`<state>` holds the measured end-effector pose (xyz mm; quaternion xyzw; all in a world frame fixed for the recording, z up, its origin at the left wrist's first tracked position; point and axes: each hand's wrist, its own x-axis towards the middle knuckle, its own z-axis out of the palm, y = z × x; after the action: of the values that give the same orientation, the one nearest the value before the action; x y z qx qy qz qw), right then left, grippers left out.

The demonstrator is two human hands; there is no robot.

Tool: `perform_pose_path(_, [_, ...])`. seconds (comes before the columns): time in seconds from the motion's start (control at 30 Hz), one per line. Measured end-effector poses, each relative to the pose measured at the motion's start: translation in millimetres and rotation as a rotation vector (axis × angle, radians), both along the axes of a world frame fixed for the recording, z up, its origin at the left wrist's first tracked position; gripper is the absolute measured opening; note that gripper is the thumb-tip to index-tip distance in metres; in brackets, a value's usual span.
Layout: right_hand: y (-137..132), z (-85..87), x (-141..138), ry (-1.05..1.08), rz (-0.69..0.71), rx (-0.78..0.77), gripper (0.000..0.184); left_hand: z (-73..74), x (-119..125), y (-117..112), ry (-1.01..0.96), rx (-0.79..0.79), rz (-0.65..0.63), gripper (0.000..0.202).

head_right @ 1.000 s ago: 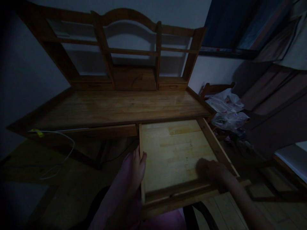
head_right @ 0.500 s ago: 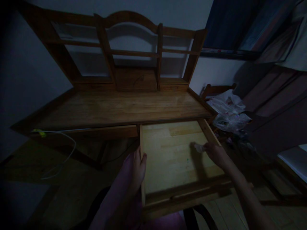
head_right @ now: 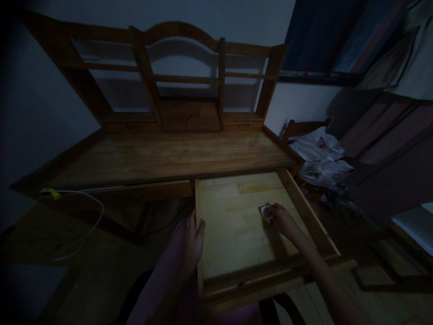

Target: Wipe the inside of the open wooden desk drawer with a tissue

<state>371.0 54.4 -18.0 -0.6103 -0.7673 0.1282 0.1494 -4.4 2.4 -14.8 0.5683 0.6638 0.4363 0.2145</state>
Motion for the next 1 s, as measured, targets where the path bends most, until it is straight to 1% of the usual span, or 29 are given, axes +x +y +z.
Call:
perform_pose_path(0.1, [-10,5.0,7,0.059,0.010,-0.080,0.033,1.9,1,1,0.025,0.002,0.005,0.046])
perform_pose_path(0.17, [-17,9.3,5,0.104,0.019,-0.150,0.035,1.8,1,1,0.022,0.005,0.003,0.046])
perform_pose_path(0.27, [-26,16.8,-8,0.132,0.062,-0.250,0.037,3.3,2,1,-0.004,0.017,-0.022,0.047])
perform_pose_path(0.4, [-37,25.5,-27,0.158,0.185,-0.386,0.030,5.4,1,-1,-0.003,0.002,-0.037,0.046])
perform_pose_path(0.5, [-45,24.8,-35,0.187,0.217,-0.482,0.027,1.3,1,0,-0.046,-0.022,-0.030,0.048])
perform_pose_path(0.57, [-51,20.4,-36,0.188,0.217,-0.503,0.027,-0.8,1,0,-0.103,-0.018,-0.007,0.048])
perform_pose_path(0.63, [-58,15.1,-35,0.135,0.224,-0.517,0.022,0.8,1,0,-0.100,-0.004,-0.015,0.047])
perform_pose_path(0.7, [-67,12.1,-33,0.044,0.201,-0.539,0.017,5.0,1,-1,-0.056,0.006,-0.023,0.045])
perform_pose_path(0.8, [-82,16.5,-31,-0.061,0.089,-0.541,0.020,7.6,1,-1,-0.046,0.003,-0.009,0.045])
perform_pose_path(0.93, [-94,30.2,-27,-0.132,-0.037,-0.566,0.022,-1.9,3,0,-0.112,-0.013,-0.009,0.047])
perform_pose_path(1.0, [-94,31.6,-22,-0.142,-0.067,-0.579,0.021,-5.1,3,1,-0.102,-0.012,-0.006,0.047])
